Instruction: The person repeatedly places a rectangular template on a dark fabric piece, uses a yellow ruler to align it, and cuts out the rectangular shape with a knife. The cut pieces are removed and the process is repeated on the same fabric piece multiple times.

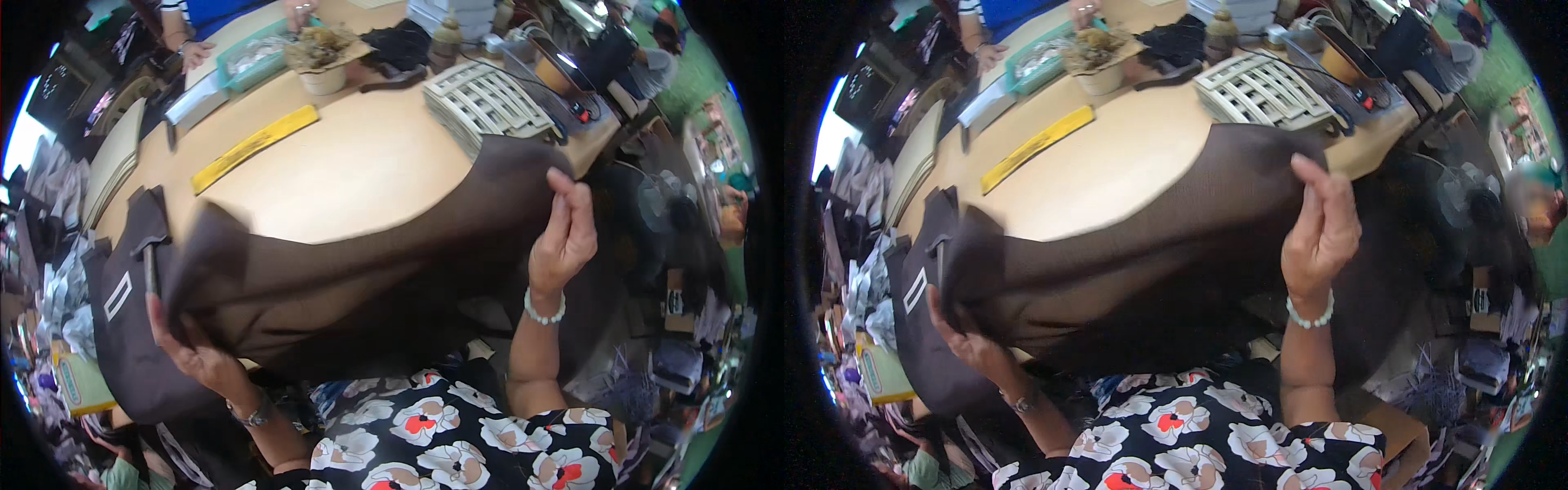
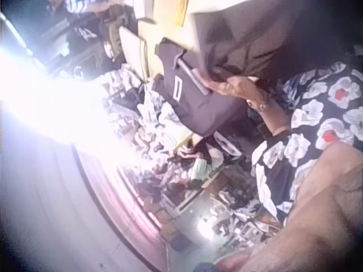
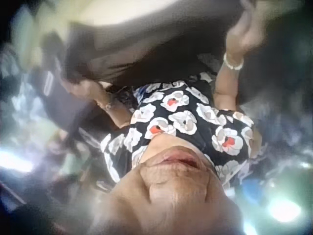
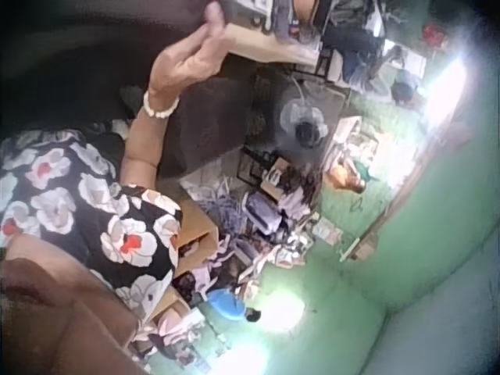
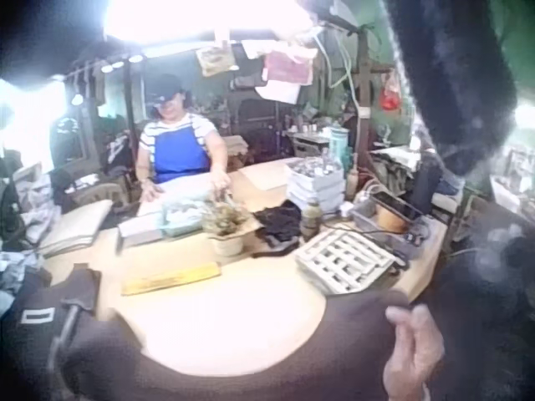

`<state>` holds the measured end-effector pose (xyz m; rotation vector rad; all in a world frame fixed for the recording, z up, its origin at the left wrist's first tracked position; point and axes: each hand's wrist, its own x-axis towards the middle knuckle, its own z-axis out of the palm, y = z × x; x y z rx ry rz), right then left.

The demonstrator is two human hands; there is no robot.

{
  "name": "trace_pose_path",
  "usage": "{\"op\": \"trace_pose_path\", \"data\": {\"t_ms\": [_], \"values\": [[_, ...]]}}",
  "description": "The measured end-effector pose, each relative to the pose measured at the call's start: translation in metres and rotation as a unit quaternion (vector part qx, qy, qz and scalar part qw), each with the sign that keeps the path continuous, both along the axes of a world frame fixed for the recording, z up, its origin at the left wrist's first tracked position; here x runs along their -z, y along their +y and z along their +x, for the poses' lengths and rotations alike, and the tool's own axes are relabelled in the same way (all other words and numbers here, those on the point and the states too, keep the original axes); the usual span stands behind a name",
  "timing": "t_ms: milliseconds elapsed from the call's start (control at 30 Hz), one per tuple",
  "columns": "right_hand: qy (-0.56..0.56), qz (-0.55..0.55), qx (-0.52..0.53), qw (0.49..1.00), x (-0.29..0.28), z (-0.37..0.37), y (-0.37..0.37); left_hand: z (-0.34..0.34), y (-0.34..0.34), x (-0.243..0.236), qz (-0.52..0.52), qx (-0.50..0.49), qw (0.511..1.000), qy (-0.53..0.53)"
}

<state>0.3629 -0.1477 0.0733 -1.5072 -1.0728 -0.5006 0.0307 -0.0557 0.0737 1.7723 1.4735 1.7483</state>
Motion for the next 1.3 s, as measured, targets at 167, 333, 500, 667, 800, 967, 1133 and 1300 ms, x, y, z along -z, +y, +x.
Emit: {"op": "trace_pose_path", "data": {"t_ms": [167,333,500,667,800,967,1133,1300], "values": [[-0.070,0.040,-0.077,0.994,-0.015,-0.012,0.106,-0.052,0.082,0.029,0.079,-0.119,0.946,0.291],[-0.055,-0.200,-0.097,0.973,0.071,-0.023,0.169,-0.017,0.056,0.002,0.033,-0.065,0.967,0.245],[-0.051,-0.256,-0.066,0.963,0.104,-0.017,0.169,0.019,-0.031,-0.048,0.023,0.514,0.857,-0.036],[-0.046,-0.250,-0.086,0.963,0.102,-0.028,0.172,0.038,-0.066,-0.067,-0.092,0.715,0.599,-0.348],[-0.044,-0.230,-0.076,0.969,0.103,-0.023,0.174,0.044,-0.074,-0.079,-0.083,0.723,0.506,-0.463],[-0.068,-0.235,-0.076,0.967,0.102,-0.027,0.176,0.052,-0.082,-0.087,-0.084,0.706,0.476,-0.517],[-0.034,-0.252,-0.075,0.964,0.101,-0.027,0.172,0.052,-0.071,-0.085,-0.096,0.718,0.468,-0.506],[-0.029,-0.253,-0.079,0.964,0.100,-0.030,0.173,0.048,-0.065,-0.080,-0.096,0.721,0.493,-0.478]]}}
